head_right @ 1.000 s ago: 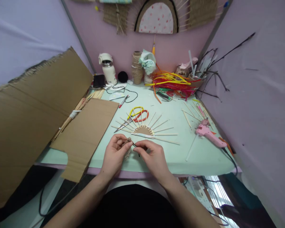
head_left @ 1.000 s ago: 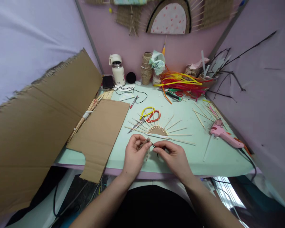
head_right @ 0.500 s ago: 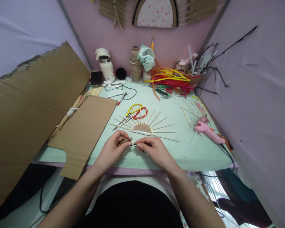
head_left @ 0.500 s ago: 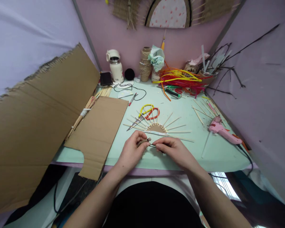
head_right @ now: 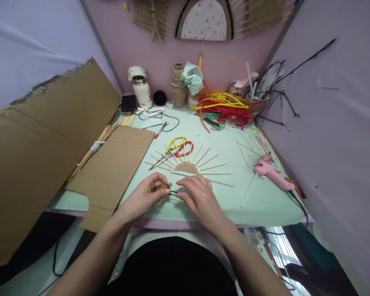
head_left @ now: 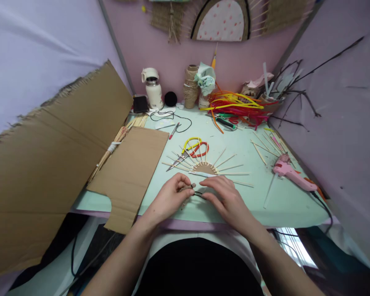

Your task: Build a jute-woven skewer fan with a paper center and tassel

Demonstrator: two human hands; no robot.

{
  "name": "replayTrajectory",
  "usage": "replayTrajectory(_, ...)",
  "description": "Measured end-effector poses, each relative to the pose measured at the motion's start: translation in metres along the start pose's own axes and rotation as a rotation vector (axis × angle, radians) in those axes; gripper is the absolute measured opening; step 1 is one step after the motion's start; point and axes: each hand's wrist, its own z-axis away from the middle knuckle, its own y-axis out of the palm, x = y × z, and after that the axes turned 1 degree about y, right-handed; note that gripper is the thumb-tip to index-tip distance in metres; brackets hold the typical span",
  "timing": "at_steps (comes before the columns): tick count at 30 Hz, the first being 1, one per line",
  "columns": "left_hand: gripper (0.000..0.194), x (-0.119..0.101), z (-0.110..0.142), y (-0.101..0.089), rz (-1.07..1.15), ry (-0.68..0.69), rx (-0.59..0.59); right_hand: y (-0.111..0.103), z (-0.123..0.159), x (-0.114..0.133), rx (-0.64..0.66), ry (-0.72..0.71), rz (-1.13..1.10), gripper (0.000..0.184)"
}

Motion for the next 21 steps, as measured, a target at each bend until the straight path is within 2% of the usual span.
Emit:
replayTrajectory(4, 0.023, 0.002, 0.0, 0.0, 0.056, 0.012, -0.025, 0.009, 0.0, 0.002, -0.088, -0.048, 0.027, 0.027)
replayTrajectory(12, 0.031, 0.0, 0.001, 0.003, 0.158, -0.005, -0.048, 0.017, -0.001, 0.007, -0.18, -0.052, 0.045, 0.007)
replayTrajectory(16, 0.037, -0.002, 0.001, 0.006, 0.217, -0.015, -0.072, 0.017, 0.001, 0.012, -0.242, -0.056, 0.099, 0.006)
replayTrajectory(21, 0.044, 0.001, 0.0, 0.014, 0.359, -0.026, -0.127, 0.02, 0.004, 0.017, -0.424, -0.115, 0.212, 0.013)
